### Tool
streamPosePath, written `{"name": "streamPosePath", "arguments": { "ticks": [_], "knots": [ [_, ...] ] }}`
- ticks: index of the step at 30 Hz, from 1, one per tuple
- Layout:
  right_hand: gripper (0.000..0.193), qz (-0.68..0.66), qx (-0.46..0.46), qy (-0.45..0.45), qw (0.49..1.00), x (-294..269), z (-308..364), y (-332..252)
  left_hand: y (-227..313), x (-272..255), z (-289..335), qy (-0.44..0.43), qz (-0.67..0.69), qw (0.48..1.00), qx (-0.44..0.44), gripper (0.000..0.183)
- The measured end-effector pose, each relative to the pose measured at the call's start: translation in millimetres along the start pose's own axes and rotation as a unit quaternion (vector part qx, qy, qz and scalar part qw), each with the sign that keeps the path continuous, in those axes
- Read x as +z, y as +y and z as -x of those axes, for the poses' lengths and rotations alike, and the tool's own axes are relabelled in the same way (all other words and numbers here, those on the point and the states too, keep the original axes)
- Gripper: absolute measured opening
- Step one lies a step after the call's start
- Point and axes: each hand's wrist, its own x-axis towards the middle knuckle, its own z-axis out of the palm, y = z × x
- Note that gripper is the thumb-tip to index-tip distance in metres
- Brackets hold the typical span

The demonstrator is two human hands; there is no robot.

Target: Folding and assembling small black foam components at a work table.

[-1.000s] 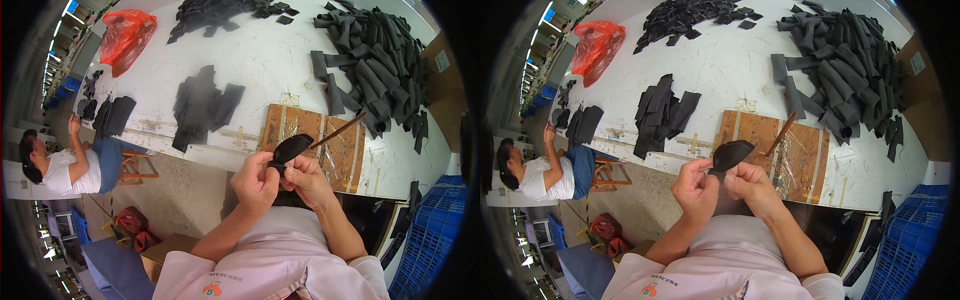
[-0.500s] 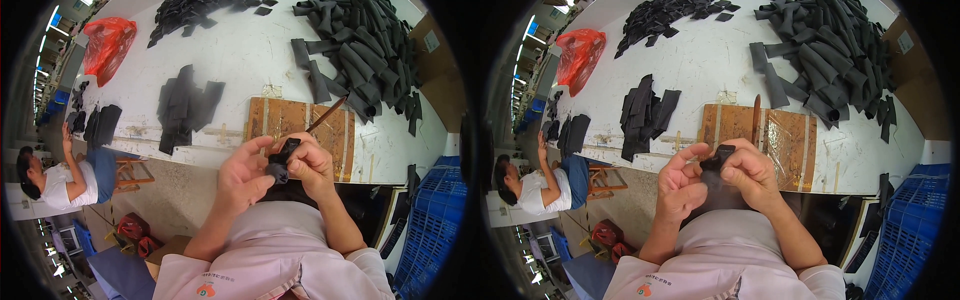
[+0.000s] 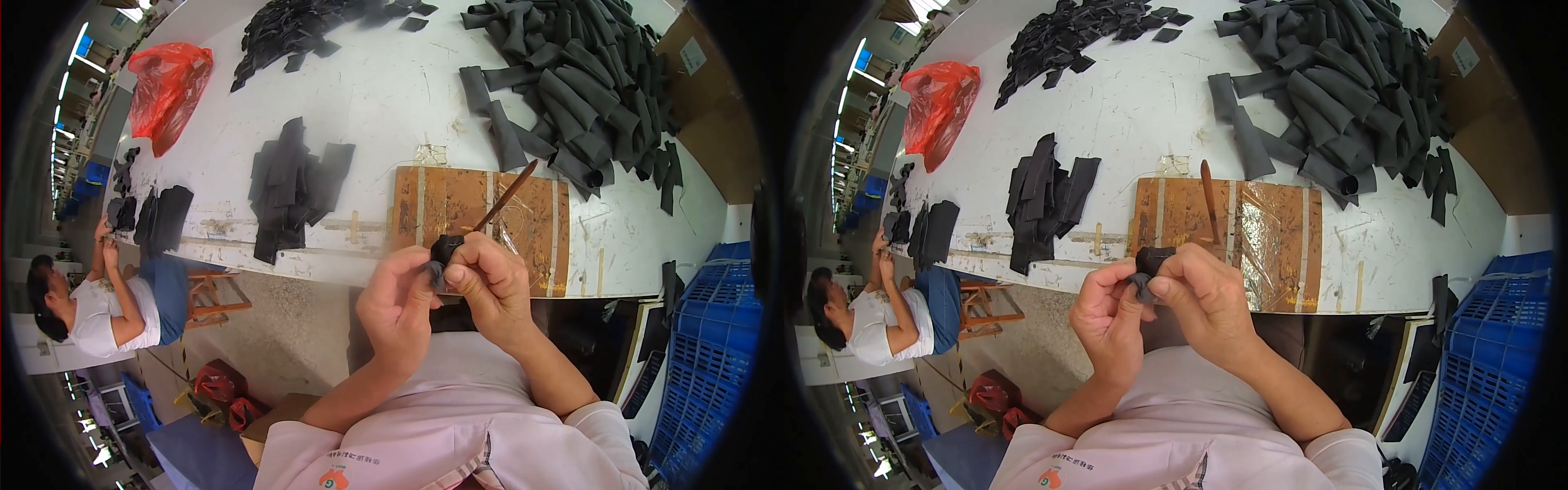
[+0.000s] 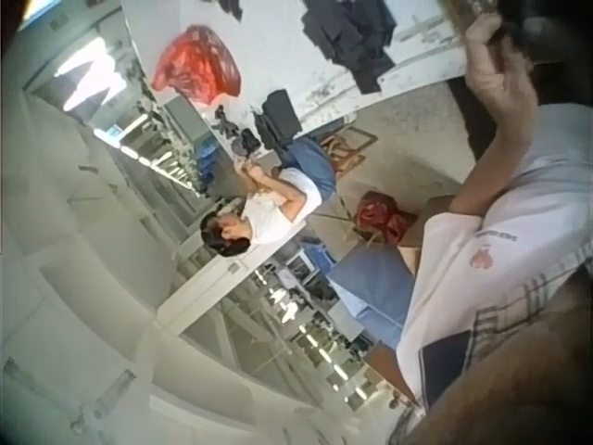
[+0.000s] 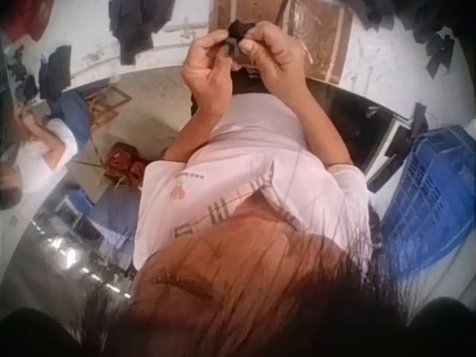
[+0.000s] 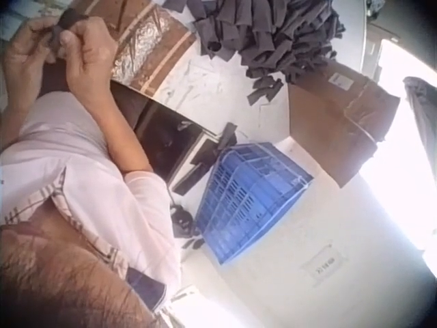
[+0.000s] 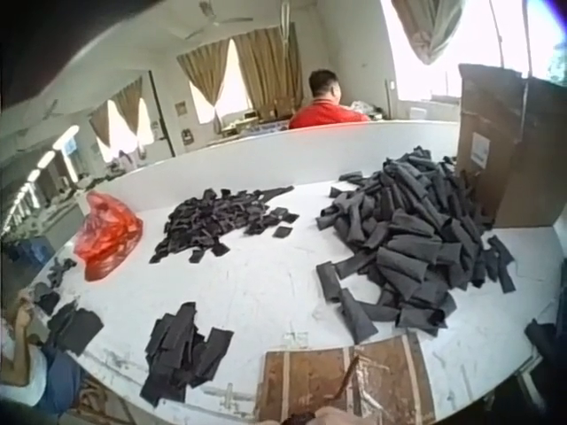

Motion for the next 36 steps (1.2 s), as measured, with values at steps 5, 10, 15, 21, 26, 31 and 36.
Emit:
{"name": "streamPosePath", "arguments": {
  "ticks": [5, 10, 15, 21, 26, 31, 36],
  "knots": [
    [0.013, -0.155, 0.103, 0.031, 0.982, 0, 2, 10, 3, -13, -14, -0.05, 0.173, 0.971, -0.159, 0.02],
    [0.015, -0.297, 0.162, -0.023, 0.941, -7, 0, 3, 7, -15, -19, -0.172, 0.398, 0.863, -0.259, 0.031],
    [0.016, -0.389, 0.186, -0.075, 0.899, -12, 2, -28, 22, -16, -17, -0.289, 0.46, 0.796, -0.267, 0.039],
    [0.016, -0.112, 0.004, -0.066, 0.992, -33, -14, -74, 63, 2, -28, -0.351, 0.57, 0.692, -0.271, 0.063],
    [0.021, -0.111, 0.079, 0.027, 0.99, -62, -57, -73, 64, 33, -81, -0.294, 0.569, 0.686, -0.345, 0.046],
    [0.026, -0.293, 0.188, -0.034, 0.937, -64, -56, -2, 12, 35, -86, -0.255, 0.507, 0.751, -0.338, 0.036],
    [0.025, -0.297, 0.192, -0.027, 0.935, -63, -50, 14, 5, 34, -69, -0.196, 0.447, 0.806, -0.336, 0.031]
  ]
}}
